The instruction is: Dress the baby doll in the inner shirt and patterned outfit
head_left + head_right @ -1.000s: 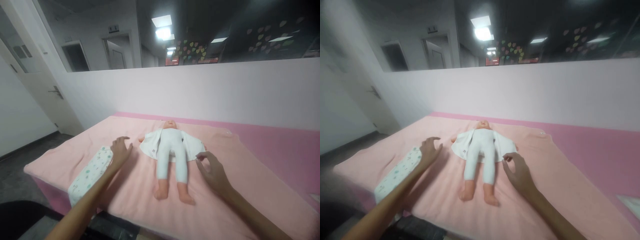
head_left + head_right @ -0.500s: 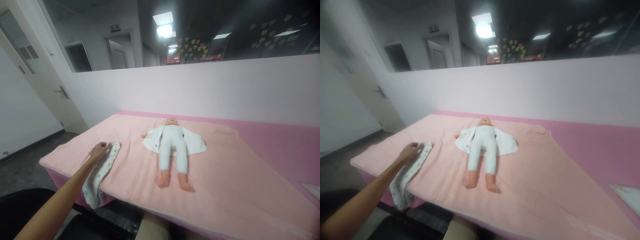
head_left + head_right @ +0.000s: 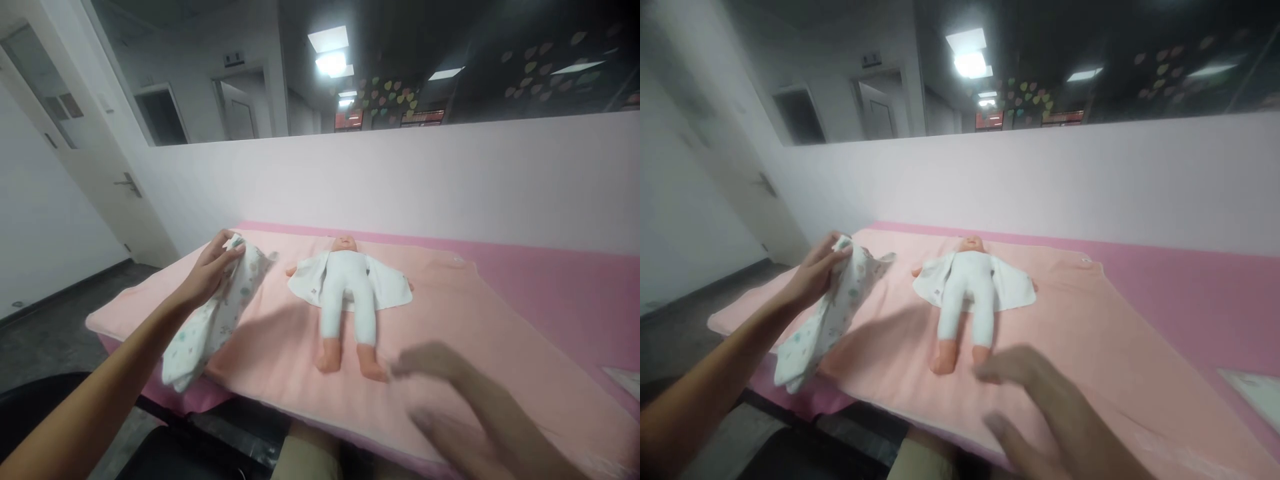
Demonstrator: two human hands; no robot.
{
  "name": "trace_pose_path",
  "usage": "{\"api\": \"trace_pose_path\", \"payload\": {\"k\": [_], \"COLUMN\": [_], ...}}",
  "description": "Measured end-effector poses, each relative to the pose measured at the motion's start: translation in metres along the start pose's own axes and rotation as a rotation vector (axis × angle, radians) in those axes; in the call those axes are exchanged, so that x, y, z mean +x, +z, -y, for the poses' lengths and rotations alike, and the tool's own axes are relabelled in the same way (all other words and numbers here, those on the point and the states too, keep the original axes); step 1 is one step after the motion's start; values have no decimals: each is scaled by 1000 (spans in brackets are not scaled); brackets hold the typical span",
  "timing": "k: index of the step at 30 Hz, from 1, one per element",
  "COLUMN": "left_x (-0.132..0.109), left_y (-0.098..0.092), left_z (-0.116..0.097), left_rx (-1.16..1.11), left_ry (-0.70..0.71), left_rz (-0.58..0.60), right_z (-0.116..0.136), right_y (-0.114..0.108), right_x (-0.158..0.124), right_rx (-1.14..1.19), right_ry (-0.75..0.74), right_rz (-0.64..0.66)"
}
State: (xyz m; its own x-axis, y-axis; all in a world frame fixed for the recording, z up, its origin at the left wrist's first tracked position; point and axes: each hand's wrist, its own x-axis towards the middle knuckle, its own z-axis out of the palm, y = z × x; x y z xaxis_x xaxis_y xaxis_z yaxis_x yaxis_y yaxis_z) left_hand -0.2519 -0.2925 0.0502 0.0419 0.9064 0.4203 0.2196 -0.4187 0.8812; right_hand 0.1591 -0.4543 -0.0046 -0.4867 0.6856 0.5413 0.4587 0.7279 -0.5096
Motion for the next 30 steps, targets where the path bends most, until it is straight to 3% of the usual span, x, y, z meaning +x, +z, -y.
{"api": "trace_pose_path", "payload": {"k": [1, 4, 7, 9, 11, 16, 18, 25, 30], "left_x": [3, 15, 33, 47, 60, 81, 86, 93, 96], "left_y": [13, 51, 86, 105, 120, 150, 163, 193, 195], "left_z": [-17, -61, -88, -97, -102, -106, -103, -78, -52], "left_rx": [-60, -180, -203, -188, -173, -149, -140, -208, -261], "left_ry": [36, 192, 349, 444, 525, 667, 709, 714, 599], "left_rz": [77, 225, 227, 161, 92, -16, -32, -63, 87], "right_z": [-3, -4, -2, -4, -9, -31, -40, -77, -101], "right_y": [-6, -22, -35, -44, -54, -83, -90, -81, -72], "right_x": [19, 80, 124, 137, 140, 144, 148, 147, 151], "right_rx": [-36, -96, -52, -3, 11, -83, -134, -148, -193], "right_ry": [22, -121, -237, -229, -198, -222, -222, -90, -97], "right_rz": [-90, -279, -220, -131, -133, -548, -634, -670, -576]}}
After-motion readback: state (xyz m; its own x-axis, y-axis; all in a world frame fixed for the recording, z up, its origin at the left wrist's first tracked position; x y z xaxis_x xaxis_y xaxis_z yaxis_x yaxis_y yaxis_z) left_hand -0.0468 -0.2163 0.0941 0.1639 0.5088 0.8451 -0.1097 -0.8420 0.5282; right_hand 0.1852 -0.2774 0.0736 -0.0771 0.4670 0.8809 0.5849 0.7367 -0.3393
